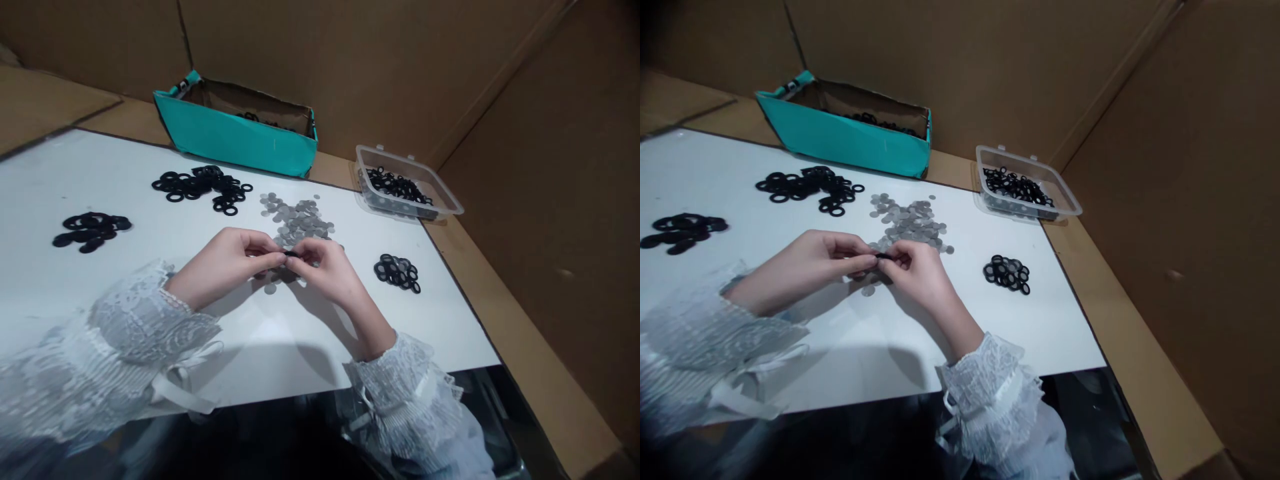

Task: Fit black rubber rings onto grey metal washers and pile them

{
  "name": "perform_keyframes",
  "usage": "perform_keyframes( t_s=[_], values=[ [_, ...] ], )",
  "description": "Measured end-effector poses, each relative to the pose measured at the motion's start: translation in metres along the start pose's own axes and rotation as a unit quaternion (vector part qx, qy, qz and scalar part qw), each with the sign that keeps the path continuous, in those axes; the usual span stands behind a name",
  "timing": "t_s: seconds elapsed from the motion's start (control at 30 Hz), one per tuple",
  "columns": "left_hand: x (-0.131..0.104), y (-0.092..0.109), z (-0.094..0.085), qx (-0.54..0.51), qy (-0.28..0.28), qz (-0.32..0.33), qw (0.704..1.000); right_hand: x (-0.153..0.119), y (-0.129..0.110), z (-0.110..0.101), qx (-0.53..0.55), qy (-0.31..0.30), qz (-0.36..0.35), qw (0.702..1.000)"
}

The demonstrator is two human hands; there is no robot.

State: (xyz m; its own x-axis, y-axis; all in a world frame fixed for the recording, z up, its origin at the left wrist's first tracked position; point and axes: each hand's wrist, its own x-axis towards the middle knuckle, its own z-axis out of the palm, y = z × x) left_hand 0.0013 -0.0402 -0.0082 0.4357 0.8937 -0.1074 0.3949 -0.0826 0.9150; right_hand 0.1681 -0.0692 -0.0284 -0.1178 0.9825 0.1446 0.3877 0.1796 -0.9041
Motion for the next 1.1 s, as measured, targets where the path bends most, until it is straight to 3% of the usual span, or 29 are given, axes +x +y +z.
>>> perform_keyframes(
  t_s=[0.27,0.4,0.57,0.77,0.93,1.1],
  values=[
    [-0.002,-0.005,0.001,-0.063,0.006,0.034,0.997,-0.002,-0.002,-0.001,0.091,0.012,0.025,0.995],
    [-0.004,-0.001,0.004,-0.026,0.044,0.06,0.997,-0.003,-0.003,0.003,0.151,0.031,0.05,0.987],
    [-0.008,0.008,0.009,-0.019,0.133,0.049,0.99,-0.001,-0.004,0.015,0.23,0.057,0.079,0.968],
    [-0.004,0.006,0.007,-0.089,0.101,0.014,0.991,0.001,-0.001,0.018,0.28,0.041,0.121,0.951],
    [-0.001,-0.001,0.006,-0.094,0.082,0.006,0.992,0.002,-0.003,0.011,0.257,-0.013,0.125,0.958],
    [0.0,-0.004,0.004,-0.081,0.045,-0.006,0.996,0.001,-0.003,0.01,0.189,-0.015,0.108,0.976]
  ],
)
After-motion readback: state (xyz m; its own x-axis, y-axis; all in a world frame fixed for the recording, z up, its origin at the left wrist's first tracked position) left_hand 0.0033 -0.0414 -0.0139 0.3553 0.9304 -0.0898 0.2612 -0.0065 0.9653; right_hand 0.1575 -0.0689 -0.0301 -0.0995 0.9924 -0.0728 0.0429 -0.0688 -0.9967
